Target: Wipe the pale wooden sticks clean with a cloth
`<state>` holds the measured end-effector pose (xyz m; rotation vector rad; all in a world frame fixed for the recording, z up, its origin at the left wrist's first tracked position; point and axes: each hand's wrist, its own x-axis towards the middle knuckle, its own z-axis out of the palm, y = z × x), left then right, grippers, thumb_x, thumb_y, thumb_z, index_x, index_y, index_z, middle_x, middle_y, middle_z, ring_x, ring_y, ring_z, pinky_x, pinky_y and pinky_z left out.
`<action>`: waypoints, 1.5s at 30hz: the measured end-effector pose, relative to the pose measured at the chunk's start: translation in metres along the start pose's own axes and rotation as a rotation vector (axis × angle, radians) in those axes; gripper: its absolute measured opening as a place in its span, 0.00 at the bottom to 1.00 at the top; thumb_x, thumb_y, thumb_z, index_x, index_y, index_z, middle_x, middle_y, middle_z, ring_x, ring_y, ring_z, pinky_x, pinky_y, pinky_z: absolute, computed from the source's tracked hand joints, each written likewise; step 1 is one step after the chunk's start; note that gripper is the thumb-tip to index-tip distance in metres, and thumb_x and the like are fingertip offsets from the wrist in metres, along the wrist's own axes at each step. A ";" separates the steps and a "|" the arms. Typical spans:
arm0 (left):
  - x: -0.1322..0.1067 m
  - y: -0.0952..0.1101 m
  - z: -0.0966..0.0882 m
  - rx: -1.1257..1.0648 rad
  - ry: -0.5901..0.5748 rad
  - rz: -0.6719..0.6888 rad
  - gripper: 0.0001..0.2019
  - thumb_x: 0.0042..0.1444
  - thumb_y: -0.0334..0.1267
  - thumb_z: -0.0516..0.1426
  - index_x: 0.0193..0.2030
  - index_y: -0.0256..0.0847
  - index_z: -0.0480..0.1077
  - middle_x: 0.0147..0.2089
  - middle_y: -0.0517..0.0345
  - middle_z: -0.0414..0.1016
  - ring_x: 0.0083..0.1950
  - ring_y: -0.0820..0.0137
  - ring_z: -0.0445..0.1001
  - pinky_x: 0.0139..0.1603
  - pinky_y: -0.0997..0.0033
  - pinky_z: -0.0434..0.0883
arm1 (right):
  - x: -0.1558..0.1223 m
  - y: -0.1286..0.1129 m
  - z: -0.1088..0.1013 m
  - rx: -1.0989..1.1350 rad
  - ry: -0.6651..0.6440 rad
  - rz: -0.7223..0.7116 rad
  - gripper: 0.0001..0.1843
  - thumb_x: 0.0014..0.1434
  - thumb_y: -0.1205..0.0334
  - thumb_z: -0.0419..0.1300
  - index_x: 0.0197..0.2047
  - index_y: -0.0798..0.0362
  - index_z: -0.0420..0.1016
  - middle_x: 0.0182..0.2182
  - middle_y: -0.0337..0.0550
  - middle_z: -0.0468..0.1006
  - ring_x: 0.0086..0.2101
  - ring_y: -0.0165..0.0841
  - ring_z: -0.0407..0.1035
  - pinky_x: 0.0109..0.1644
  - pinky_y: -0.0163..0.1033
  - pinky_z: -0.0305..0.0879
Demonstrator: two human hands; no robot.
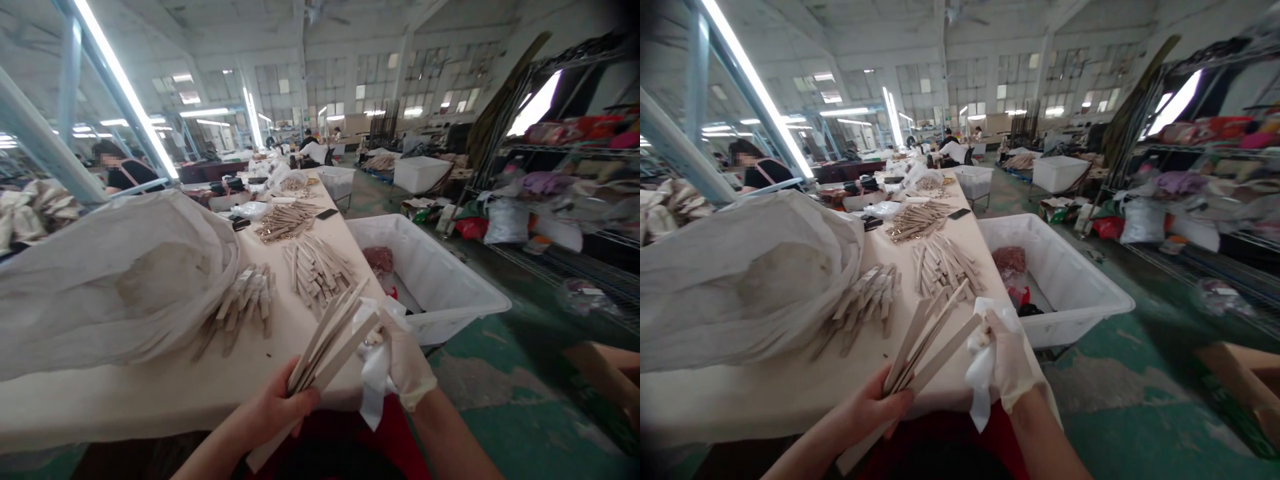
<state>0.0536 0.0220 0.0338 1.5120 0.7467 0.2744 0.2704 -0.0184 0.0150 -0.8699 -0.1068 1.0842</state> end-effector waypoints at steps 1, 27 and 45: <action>-0.002 0.000 0.000 0.017 -0.007 -0.008 0.05 0.50 0.36 0.53 0.32 0.39 0.59 0.18 0.70 0.59 0.15 0.82 0.58 0.16 0.83 0.57 | 0.001 0.002 0.000 -0.027 0.025 0.000 0.17 0.47 0.53 0.63 0.22 0.52 0.59 0.14 0.30 0.61 0.14 0.23 0.56 0.16 0.30 0.57; 0.000 -0.006 0.003 -0.001 0.012 -0.066 0.10 0.50 0.42 0.54 0.34 0.38 0.59 0.18 0.70 0.59 0.15 0.82 0.58 0.16 0.83 0.55 | 0.002 -0.003 0.004 -0.059 0.019 -0.023 0.17 0.45 0.49 0.63 0.26 0.52 0.63 0.15 0.31 0.63 0.14 0.24 0.56 0.16 0.31 0.56; 0.023 -0.001 -0.012 -0.006 0.243 0.035 0.13 0.44 0.44 0.57 0.28 0.37 0.60 0.21 0.67 0.60 0.22 0.79 0.59 0.23 0.80 0.58 | -0.030 0.056 0.020 -0.400 -0.140 0.056 0.14 0.35 0.54 0.69 0.24 0.52 0.74 0.18 0.37 0.73 0.19 0.30 0.64 0.22 0.35 0.60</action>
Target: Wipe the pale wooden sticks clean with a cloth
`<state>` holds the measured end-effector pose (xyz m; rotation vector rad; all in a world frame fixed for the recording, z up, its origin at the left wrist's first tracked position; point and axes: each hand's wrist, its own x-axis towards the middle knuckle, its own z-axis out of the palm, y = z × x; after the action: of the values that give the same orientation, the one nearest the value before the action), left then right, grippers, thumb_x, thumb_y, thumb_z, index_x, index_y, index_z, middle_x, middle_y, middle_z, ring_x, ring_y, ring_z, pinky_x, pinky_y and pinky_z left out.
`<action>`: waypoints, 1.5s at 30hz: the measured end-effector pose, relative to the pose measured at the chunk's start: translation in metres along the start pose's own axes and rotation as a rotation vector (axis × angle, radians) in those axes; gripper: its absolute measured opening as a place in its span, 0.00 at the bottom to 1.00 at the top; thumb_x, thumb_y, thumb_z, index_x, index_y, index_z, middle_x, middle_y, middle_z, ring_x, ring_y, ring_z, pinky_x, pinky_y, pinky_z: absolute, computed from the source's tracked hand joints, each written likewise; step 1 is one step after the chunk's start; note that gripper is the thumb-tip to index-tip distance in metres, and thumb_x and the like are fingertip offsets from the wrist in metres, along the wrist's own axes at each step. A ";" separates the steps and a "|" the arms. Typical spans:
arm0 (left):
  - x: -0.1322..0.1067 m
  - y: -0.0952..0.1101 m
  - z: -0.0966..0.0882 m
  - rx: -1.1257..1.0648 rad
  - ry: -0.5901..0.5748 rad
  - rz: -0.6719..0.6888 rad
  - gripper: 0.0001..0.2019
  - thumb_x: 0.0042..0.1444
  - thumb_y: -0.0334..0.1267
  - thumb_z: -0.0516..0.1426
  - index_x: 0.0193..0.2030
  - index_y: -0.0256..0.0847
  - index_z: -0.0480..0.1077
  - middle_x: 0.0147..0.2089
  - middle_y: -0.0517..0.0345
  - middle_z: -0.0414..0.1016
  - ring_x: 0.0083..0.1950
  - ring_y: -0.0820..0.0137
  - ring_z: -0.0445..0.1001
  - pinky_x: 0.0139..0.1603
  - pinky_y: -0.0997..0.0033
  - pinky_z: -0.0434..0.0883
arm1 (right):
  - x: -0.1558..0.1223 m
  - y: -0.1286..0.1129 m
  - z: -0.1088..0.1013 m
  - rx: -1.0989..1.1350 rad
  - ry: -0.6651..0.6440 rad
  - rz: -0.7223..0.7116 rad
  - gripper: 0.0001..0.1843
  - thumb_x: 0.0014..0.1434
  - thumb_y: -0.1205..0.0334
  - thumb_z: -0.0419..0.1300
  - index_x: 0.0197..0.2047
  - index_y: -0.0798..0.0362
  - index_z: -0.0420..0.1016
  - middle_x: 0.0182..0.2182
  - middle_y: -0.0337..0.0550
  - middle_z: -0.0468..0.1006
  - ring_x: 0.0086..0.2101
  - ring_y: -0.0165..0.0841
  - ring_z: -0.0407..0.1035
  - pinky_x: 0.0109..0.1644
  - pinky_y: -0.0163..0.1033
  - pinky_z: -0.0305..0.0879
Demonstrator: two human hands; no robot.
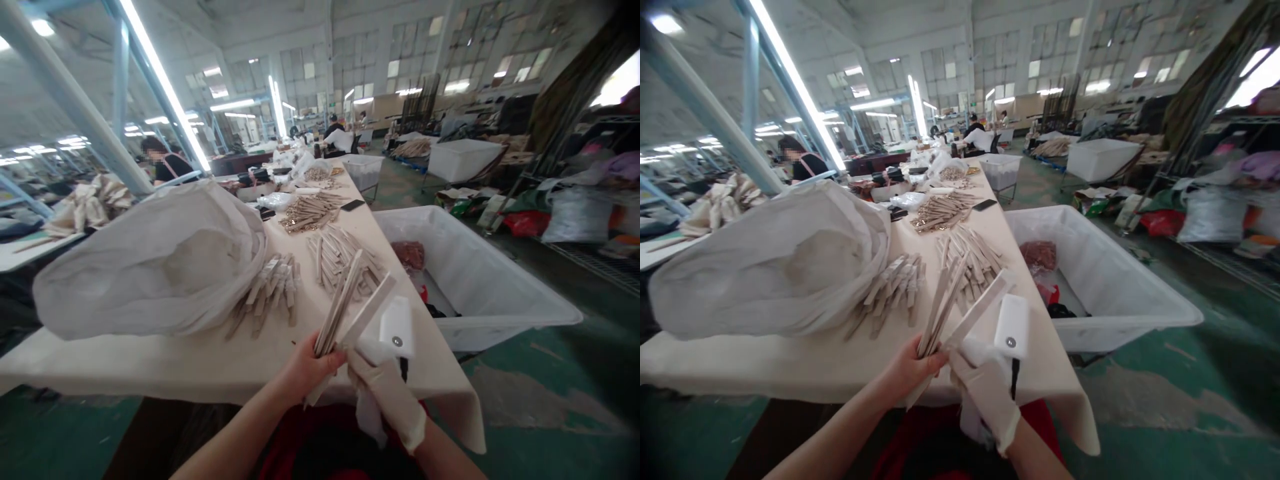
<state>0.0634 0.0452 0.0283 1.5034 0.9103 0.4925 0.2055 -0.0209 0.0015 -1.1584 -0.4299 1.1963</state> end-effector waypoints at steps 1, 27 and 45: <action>-0.001 -0.002 -0.004 0.014 -0.022 -0.006 0.12 0.44 0.43 0.57 0.28 0.38 0.59 0.21 0.67 0.59 0.22 0.80 0.58 0.23 0.80 0.58 | 0.001 -0.004 -0.003 0.039 0.013 0.048 0.15 0.36 0.53 0.69 0.25 0.52 0.73 0.17 0.36 0.72 0.18 0.29 0.63 0.20 0.34 0.60; 0.029 0.000 -0.008 0.339 0.179 0.050 0.12 0.47 0.45 0.55 0.28 0.38 0.62 0.20 0.67 0.57 0.21 0.78 0.56 0.22 0.79 0.55 | 0.028 -0.001 -0.007 0.439 -0.012 0.291 0.11 0.46 0.55 0.64 0.30 0.54 0.75 0.24 0.40 0.78 0.25 0.33 0.72 0.29 0.37 0.68; 0.019 0.011 0.021 0.060 0.191 0.042 0.09 0.44 0.39 0.56 0.29 0.38 0.60 0.20 0.69 0.57 0.19 0.81 0.54 0.20 0.80 0.55 | 0.005 -0.004 -0.015 0.337 -0.157 0.301 0.22 0.48 0.42 0.58 0.36 0.51 0.71 0.15 0.34 0.66 0.15 0.27 0.60 0.18 0.31 0.58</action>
<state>0.0934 0.0480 0.0319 1.5506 1.0514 0.6534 0.2213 -0.0230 -0.0023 -0.8590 -0.1619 1.5616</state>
